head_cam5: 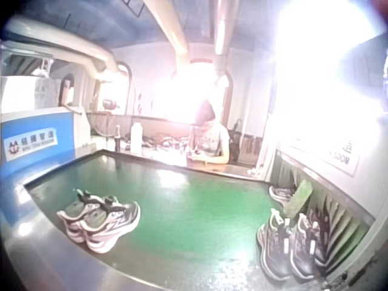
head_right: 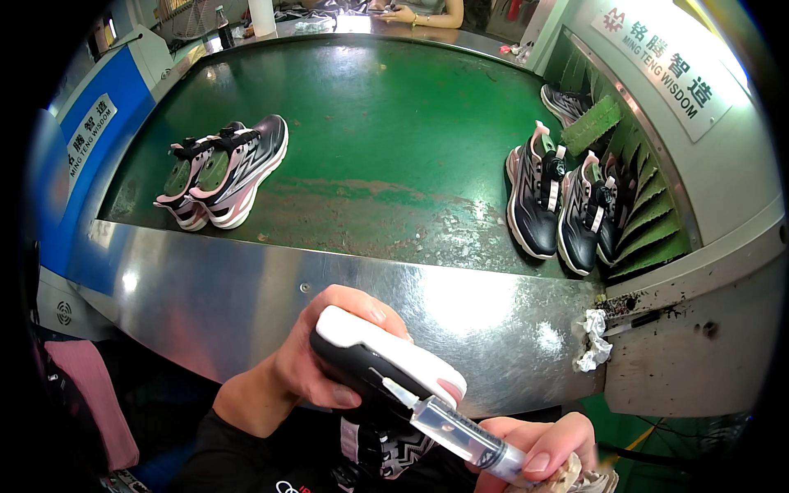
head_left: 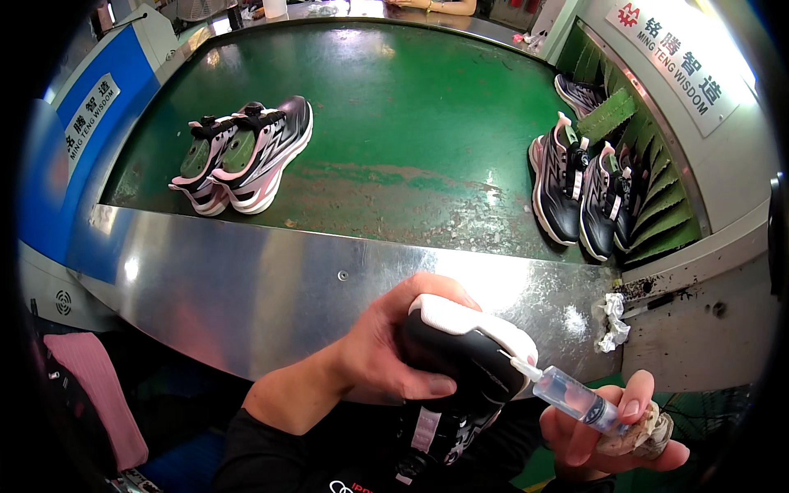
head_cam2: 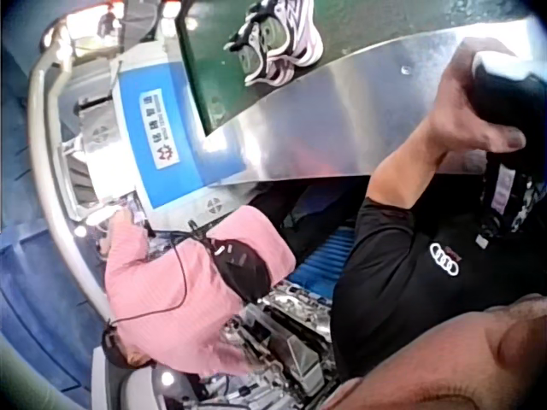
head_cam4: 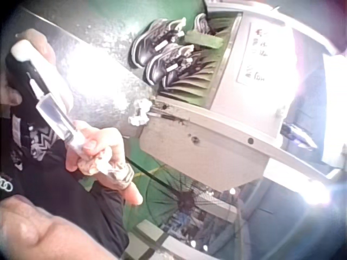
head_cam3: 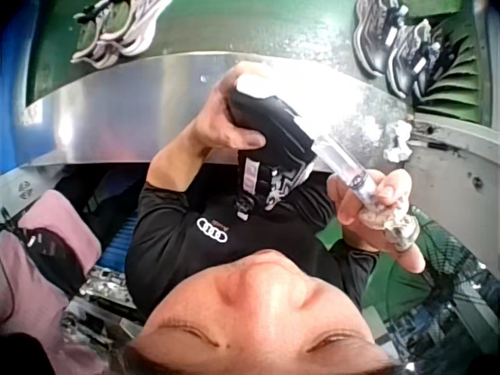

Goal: The person takes shoes from a conveyor belt, applies adhesive along the edges of the soles using a syringe, and places the shoes back onto the conveyor belt.

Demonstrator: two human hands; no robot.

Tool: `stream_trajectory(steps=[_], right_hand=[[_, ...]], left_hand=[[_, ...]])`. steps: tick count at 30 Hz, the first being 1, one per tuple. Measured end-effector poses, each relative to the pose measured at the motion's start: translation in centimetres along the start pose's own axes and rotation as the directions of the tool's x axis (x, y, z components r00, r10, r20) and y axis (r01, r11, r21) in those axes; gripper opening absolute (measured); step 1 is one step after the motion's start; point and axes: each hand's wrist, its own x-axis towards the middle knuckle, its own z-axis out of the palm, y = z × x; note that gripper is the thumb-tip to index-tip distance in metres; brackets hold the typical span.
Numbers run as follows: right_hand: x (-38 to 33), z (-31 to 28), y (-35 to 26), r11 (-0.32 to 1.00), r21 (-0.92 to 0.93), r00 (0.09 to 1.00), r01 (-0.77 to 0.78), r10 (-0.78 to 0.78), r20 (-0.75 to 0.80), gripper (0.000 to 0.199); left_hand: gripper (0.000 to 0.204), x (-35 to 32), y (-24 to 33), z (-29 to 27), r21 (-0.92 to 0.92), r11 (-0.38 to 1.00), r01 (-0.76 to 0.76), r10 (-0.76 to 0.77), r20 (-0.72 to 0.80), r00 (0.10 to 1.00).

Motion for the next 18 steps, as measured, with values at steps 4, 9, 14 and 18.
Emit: stream_trajectory(steps=[4, 9, 14, 18], right_hand=[[0.1, 0.2, 0.2, 0.999, -0.04, 1.0, -0.013, 0.013, -0.012, 0.055], [0.5, 0.2, 0.5, 0.998, -0.055, 0.999, -0.018, 0.016, -0.038, 0.057], [0.8, 0.5, 0.8, 0.995, -0.095, 0.998, 0.008, -0.014, -0.055, 0.058], [1.5, 0.6, 1.0, 0.979, -0.196, 0.999, 0.048, -0.05, -0.004, 0.059]], left_hand=[[0.067, 0.2, 0.1, -0.3, 0.046, 0.998, -0.048, 0.045, 0.055, 0.997], [0.067, 0.0, 0.2, -0.5, 0.134, 0.99, -0.053, 0.042, 0.087, 0.995], [0.066, -0.1, 0.3, -0.5, 0.119, 0.991, -0.064, 0.054, 0.084, 0.995], [0.065, 0.0, 0.5, -0.3, 0.06, 0.997, -0.044, 0.041, 0.052, 0.998]])
